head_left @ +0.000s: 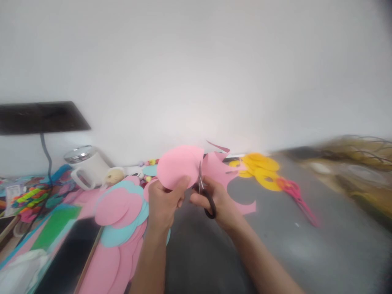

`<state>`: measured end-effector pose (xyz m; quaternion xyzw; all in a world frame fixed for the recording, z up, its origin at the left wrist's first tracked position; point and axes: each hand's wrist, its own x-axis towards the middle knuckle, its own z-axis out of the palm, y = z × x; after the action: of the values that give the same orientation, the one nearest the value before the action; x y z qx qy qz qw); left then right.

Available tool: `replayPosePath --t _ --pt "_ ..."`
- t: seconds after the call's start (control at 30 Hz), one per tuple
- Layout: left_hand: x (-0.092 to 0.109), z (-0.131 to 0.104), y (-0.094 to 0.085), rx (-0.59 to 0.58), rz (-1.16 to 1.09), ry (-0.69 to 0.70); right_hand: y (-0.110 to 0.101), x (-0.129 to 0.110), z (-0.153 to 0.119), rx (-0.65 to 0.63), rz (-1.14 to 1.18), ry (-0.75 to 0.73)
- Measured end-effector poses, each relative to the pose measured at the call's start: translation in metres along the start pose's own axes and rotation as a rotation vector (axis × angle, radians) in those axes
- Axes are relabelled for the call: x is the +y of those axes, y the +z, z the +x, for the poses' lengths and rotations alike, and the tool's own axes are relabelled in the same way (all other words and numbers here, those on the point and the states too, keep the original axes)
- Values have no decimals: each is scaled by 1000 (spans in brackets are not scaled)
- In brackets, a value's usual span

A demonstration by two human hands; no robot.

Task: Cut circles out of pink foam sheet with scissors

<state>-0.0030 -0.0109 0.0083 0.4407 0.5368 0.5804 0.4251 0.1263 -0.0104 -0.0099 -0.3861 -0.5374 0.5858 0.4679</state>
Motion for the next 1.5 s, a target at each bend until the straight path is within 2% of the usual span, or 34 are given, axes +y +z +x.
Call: replayPosePath --t 1.23,1.5 --pt "-2 2 -4 -6 1 6 2 -2 -3 40 -36 62" --pt "-4 5 -3 -12 -69 29 4 -3 -3 43 -45 82"
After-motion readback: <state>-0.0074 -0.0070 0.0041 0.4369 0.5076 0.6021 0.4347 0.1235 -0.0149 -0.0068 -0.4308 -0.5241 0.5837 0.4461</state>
